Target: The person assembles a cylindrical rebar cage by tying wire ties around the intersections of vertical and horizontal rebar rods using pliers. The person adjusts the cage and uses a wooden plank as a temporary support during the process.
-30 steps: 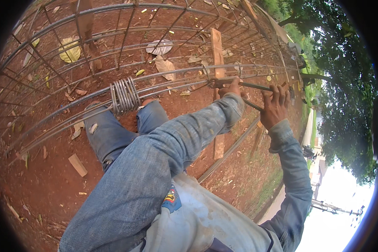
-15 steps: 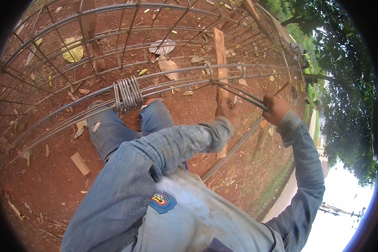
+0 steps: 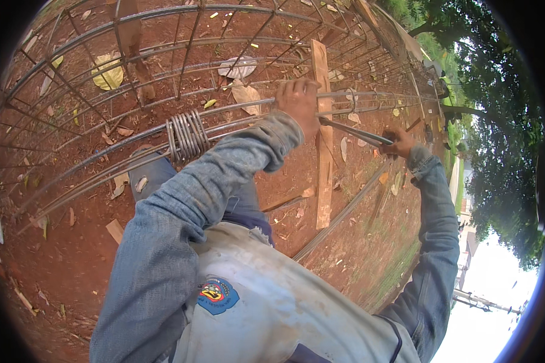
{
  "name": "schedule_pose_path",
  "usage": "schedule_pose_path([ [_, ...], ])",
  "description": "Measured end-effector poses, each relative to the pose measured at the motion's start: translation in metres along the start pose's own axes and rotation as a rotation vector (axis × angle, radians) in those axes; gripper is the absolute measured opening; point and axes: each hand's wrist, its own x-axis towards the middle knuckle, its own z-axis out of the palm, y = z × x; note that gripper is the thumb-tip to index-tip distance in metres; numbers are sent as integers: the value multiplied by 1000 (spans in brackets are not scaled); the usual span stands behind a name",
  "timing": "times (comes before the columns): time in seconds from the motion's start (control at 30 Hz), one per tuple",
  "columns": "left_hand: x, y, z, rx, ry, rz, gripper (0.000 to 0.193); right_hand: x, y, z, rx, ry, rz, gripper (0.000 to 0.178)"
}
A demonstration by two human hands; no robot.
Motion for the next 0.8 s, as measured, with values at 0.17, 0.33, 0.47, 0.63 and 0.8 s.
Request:
schedule_pose_path([
  [0.17, 27, -31, 12, 354, -617, -156, 96, 39, 8, -6, -361, 174, -154, 28],
  [0.33, 32, -32, 32, 390, -571, -182, 95, 46, 0, -7, -267, 155, -126, 28],
  [0.47, 33, -31, 33, 358, -555, -154, 91, 59, 26, 8, -184, 84, -212, 22],
  [0.63, 35, -26, 28, 378, -616, -161, 88, 71, 33, 7, -71, -1, -169, 24],
  [0.8, 34, -30, 33, 389, -568, -151, 88, 85, 31, -9, -106, -28, -210, 25],
])
